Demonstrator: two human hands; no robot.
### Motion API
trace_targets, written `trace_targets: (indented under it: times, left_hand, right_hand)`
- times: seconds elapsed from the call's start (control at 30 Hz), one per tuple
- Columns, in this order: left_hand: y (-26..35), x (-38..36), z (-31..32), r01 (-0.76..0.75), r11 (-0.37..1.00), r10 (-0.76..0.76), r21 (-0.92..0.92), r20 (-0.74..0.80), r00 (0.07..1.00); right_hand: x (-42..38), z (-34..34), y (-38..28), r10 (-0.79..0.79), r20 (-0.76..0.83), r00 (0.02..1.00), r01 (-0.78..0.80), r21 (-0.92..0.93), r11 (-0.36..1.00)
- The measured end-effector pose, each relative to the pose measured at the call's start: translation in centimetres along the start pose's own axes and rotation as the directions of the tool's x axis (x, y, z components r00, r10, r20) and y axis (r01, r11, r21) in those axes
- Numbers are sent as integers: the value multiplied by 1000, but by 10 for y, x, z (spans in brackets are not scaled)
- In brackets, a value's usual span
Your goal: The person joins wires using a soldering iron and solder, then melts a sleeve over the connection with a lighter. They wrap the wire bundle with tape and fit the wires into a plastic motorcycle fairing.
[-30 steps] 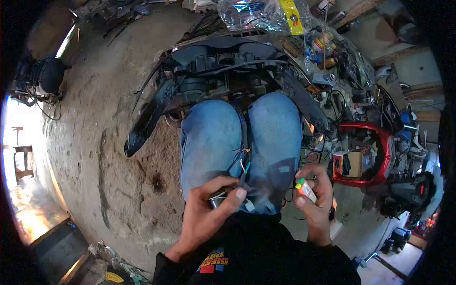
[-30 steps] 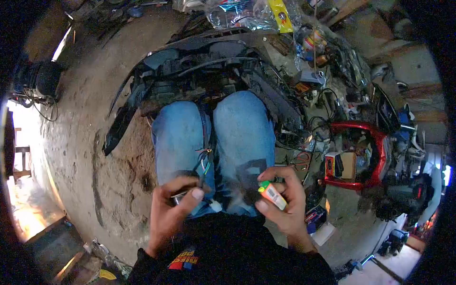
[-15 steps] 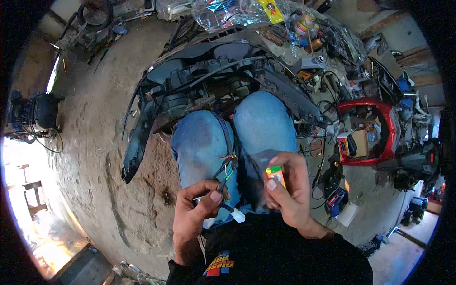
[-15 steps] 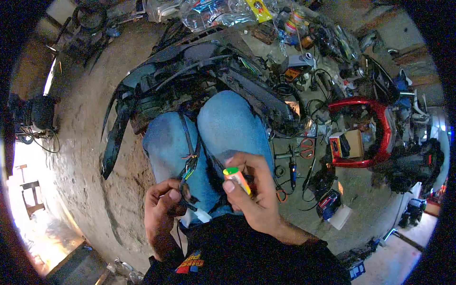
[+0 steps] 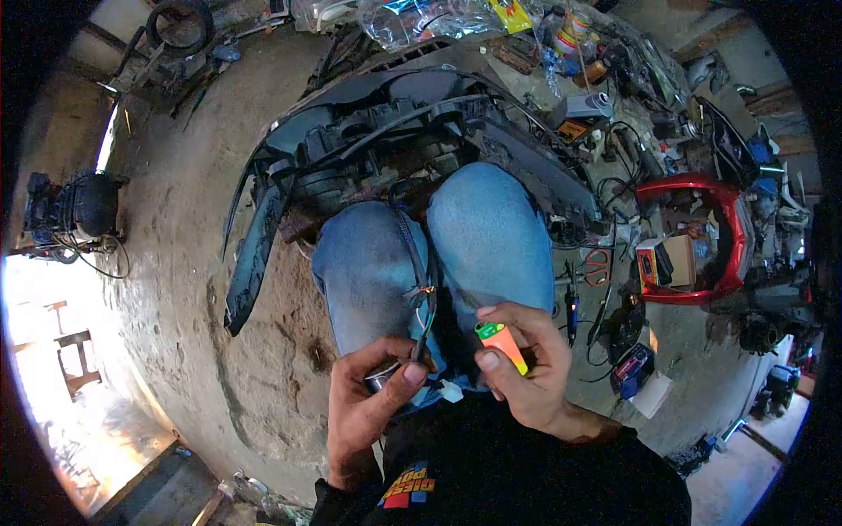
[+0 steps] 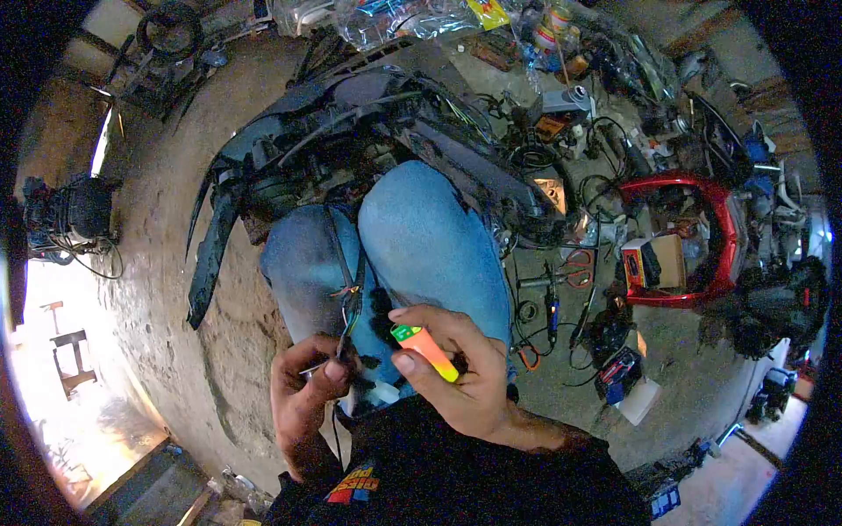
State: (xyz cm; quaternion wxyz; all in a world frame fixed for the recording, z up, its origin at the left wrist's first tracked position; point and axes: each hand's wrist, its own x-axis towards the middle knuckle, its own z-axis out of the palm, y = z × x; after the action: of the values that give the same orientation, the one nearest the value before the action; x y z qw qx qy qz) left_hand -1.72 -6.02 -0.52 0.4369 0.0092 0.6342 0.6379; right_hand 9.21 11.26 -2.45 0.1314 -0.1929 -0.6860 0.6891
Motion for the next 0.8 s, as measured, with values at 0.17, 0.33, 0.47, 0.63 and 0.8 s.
trace_targets:
  times: [0.17,0.33,0.47,0.63,0.8]
  left_hand:
    - [-2,1,2,-12,999,11,-33,-22,1000]
    - [-3,1,4,-9,999,7,-47,-33,999]
    - [-2,0,3,17,998,-19,-65,-31,999]
    - [-4,1,3,9,996,-10,-84,-18,1000]
    - [-2,0,4,20,997,-23,-73,-44,999]
  right_hand:
    - [4,8,3,22,-13,1000,-21,53,998]
    - [12,12,-1,85,23,996,-85,12,996]
    - [15,15,2,87,34,996,-87,5,996]
    - [16,27,13,42,-1,999,-41,161,986]
    - [18,24,11,87,49,995,-95,189,977]
